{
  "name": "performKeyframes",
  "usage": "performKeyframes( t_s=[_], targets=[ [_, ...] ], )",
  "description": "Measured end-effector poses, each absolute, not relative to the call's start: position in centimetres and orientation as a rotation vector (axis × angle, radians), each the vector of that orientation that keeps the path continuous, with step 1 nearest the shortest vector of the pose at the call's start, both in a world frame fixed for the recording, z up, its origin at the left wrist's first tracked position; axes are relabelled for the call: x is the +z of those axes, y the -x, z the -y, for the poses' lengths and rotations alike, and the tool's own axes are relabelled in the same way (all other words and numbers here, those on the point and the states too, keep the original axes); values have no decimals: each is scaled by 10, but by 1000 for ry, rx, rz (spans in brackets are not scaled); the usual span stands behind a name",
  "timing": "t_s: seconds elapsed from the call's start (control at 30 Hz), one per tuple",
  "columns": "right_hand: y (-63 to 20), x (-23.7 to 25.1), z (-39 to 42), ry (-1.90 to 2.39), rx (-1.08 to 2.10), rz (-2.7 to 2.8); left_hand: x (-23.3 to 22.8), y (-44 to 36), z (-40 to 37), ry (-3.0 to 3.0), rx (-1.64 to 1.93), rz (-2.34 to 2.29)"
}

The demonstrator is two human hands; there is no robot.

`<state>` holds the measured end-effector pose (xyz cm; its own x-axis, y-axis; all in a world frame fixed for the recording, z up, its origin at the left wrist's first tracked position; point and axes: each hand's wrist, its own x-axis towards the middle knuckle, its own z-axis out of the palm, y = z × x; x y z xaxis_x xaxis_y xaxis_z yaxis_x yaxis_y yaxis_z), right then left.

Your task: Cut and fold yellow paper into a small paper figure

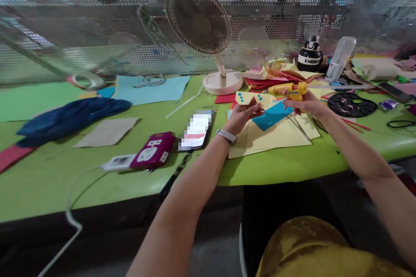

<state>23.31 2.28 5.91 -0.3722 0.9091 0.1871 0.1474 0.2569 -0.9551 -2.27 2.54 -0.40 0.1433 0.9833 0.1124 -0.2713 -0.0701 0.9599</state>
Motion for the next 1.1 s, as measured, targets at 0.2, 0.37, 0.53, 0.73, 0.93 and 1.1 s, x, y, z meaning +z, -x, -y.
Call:
performKeyframes(
  t_s=[0.2,0.37,0.53,0.73,0.93,1.1],
  targets=[
    [-231,48,-28,1041,1218,1750,-3,22,-26,-1125,1316,-850],
    [-228,44,-29,1044,1204,1732,-1,21,-26,-1147,1333,-867],
    [-224,43,-28,1057,1223,1708,-1,19,-26,-1130,1343,-865],
    [-223,44,-26,1062,1213,1710,-1,18,-25,-1113,1354,-850],
    [-223,43,-27,1077,1203,1701,0,18,-24,-1123,1342,-862],
    [-223,42,-27,1074,1186,1701,1,18,-23,-1112,1357,-849]
  ],
)
